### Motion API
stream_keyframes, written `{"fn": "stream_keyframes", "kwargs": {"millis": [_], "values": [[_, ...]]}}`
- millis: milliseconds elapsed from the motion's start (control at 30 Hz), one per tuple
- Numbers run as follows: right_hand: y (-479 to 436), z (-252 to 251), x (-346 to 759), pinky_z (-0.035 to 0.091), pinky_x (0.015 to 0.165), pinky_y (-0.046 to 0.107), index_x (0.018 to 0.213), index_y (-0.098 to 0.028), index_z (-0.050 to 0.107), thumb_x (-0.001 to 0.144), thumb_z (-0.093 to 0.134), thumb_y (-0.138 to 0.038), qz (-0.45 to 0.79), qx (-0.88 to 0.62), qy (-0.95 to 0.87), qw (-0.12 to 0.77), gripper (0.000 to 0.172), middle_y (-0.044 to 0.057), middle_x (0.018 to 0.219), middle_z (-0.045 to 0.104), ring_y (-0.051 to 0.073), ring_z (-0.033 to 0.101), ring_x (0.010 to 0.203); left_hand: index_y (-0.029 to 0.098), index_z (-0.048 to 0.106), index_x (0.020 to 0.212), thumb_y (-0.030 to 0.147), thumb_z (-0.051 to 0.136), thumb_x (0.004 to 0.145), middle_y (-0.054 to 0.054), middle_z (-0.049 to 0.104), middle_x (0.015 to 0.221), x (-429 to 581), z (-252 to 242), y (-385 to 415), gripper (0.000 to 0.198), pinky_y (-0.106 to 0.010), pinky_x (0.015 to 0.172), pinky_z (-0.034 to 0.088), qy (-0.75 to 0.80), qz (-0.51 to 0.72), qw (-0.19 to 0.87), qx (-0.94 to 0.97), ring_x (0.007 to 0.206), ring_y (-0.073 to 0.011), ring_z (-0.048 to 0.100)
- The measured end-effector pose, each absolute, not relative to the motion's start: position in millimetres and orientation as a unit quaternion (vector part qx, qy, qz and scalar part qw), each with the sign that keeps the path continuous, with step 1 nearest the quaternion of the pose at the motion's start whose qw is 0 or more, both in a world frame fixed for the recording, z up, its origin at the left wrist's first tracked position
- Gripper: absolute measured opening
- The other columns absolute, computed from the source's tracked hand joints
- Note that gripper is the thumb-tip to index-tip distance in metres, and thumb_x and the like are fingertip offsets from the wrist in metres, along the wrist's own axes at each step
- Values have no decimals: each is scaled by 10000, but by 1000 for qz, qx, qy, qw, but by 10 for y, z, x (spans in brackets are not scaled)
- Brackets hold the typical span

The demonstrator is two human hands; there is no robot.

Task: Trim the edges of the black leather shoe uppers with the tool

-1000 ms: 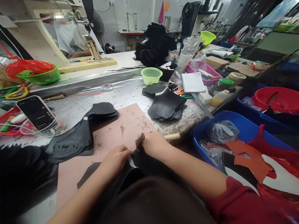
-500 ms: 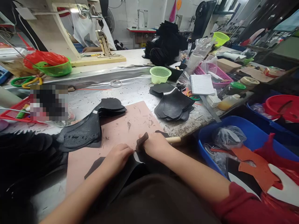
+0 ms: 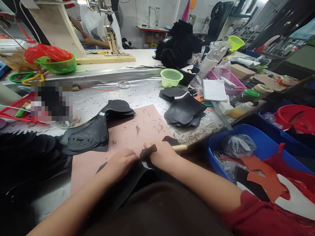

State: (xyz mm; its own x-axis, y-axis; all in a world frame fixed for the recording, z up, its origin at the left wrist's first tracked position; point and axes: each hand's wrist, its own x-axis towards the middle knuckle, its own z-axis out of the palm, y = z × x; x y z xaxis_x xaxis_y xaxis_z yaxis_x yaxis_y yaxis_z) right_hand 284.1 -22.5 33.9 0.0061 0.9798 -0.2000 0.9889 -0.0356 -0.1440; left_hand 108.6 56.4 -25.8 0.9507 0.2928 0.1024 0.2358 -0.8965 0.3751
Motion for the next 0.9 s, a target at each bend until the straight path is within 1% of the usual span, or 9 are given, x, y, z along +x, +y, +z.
{"fn": "stream_keyframes", "kwargs": {"millis": [67, 133, 267, 333, 400, 500, 633, 800, 900], "values": [[-216, 359, 2820, 354, 536, 249, 876, -194, 585, 793, 406, -162, -148, 697, 700, 45, 200, 35, 792, 665, 181, 611, 700, 171, 633, 860, 154, 340, 860, -49, 589, 806, 1075, -247, 574, 293, -279, 686, 413, 141, 68, 179, 971, 746, -165, 509], [-209, 374, 2796, 359, 543, 254, 862, -198, 591, 801, 397, -168, -132, 707, 694, 39, 206, 37, 804, 665, 181, 610, 704, 188, 632, 880, 151, 350, 850, -44, 582, 809, 1064, -222, 582, 287, -275, 670, 408, 151, 54, 187, 969, 739, -163, 507], [-180, 368, 2758, 352, 512, 250, 929, -204, 586, 787, 424, -181, -128, 691, 711, 33, 217, 34, 797, 666, 182, 608, 674, 173, 630, 855, 154, 331, 853, -40, 577, 778, 1029, -165, 605, 300, -252, 662, 405, 148, 42, 226, 962, 724, -147, 512], [-155, 367, 2746, 357, 526, 245, 868, -203, 616, 765, 464, -186, -153, 682, 713, 52, 184, 32, 764, 671, 178, 608, 673, 185, 636, 853, 170, 342, 854, -36, 576, 799, 999, -151, 624, 295, -255, 681, 403, 153, 33, 230, 960, 744, -147, 514], [-136, 369, 2728, 364, 548, 240, 822, -205, 635, 759, 472, -183, -150, 691, 706, 42, 176, 34, 767, 674, 173, 609, 687, 208, 633, 889, 187, 364, 849, -31, 572, 836, 962, -150, 646, 273, -264, 699, 401, 162, 19, 237, 958, 772, -153, 515], [-128, 361, 2675, 357, 533, 235, 875, -209, 633, 760, 462, -183, -137, 690, 711, 18, 208, 33, 794, 673, 174, 609, 703, 191, 624, 878, 180, 355, 848, -31, 564, 812, 897, -168, 676, 271, -251, 691, 403, 164, 12, 268, 949, 764, -147, 517], [-127, 368, 2598, 358, 541, 229, 813, -196, 647, 709, 510, -146, -178, 665, 723, 62, 178, 34, 780, 674, 167, 605, 708, 209, 635, 881, 201, 355, 858, -31, 570, 833, 802, -181, 693, 281, -257, 706, 401, 164, 18, 279, 946, 777, -148, 517], [-92, 367, 2510, 344, 515, 236, 907, -198, 615, 758, 444, -157, -153, 668, 727, 31, 230, 28, 785, 670, 165, 606, 688, 192, 627, 875, 202, 360, 850, -36, 571, 831, 694, -191, 703, 269, -258, 701, 406, 184, 9, 287, 940, 769, -149, 514], [-68, 369, 2447, 334, 507, 235, 813, -187, 628, 739, 458, -128, -169, 648, 739, 66, 194, 28, 774, 670, 160, 603, 675, 213, 634, 895, 207, 349, 856, -33, 572, 835, 628, -207, 711, 288, -263, 711, 403, 187, 8, 272, 944, 778, -149, 509]]}}
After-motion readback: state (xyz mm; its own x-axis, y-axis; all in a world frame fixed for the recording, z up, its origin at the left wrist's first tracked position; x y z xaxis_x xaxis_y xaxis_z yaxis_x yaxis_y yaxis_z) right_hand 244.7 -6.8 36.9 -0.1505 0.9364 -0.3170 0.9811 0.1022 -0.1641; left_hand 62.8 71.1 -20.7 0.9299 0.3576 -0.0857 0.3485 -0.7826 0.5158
